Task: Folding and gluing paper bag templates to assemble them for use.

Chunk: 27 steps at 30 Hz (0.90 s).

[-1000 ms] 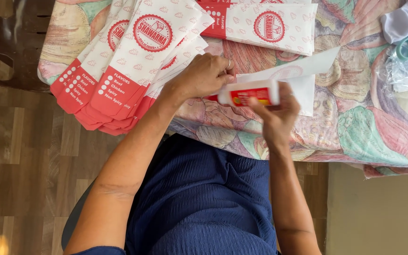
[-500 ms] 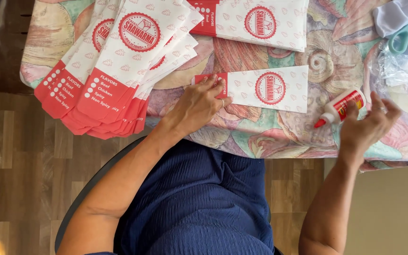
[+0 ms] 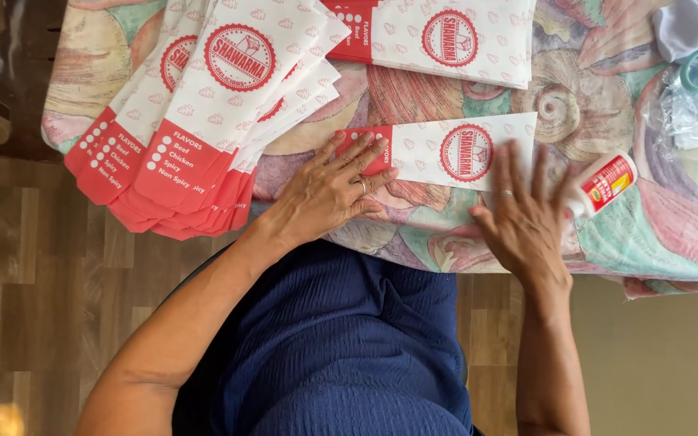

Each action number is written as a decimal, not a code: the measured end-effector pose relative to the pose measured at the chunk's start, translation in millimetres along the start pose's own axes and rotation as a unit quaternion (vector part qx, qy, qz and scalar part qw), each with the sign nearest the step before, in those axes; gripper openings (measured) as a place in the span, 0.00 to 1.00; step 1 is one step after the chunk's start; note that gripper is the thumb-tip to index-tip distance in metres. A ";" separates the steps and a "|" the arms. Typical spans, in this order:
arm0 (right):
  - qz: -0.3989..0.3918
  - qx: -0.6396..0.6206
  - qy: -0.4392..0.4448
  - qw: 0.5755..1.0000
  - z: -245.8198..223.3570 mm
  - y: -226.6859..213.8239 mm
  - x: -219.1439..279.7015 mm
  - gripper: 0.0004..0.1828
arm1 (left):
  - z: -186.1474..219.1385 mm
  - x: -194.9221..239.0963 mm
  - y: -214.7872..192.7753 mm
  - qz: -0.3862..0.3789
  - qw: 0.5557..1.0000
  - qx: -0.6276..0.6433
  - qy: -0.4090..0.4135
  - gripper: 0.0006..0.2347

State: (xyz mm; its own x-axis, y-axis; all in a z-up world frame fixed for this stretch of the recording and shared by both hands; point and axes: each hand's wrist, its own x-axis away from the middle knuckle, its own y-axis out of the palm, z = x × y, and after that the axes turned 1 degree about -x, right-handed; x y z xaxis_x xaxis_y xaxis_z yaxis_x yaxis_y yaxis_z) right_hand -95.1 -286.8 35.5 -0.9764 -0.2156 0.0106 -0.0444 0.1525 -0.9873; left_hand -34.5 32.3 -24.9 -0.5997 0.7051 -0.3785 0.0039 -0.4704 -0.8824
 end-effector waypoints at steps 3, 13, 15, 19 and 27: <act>0.013 0.002 0.055 0.998 8.6 5.0 14.7 0.58 | 1.2 1.4 1.9 -0.012 1.000 -0.007 -0.008 0.22; 0.028 0.010 0.049 0.998 17.5 17.7 12.9 0.56 | 65.4 7.2 -30.7 -0.029 0.897 -0.331 -0.291 0.34; 0.020 0.016 0.037 0.999 21.6 21.3 12.1 0.57 | 76.1 -16.0 -12.4 0.113 0.965 -0.137 -0.193 0.46; 0.012 0.009 0.045 0.999 30.1 17.5 12.2 0.58 | 78.2 -31.0 21.2 -0.012 0.998 -0.034 -0.054 0.45; 0.217 0.071 0.017 0.973 44.5 -0.8 -57.1 0.25 | 92.8 -7.9 -7.0 0.161 0.983 -0.082 0.005 0.12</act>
State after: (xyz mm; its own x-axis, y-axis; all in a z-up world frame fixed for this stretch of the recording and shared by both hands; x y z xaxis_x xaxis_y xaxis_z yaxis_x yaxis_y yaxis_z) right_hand -30.0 -317.5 28.7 -0.9034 -0.1277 -0.4093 0.4010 0.0864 -0.9120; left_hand -104.1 -19.2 10.2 -0.5382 0.5385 -0.6483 0.3220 -0.5795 -0.7487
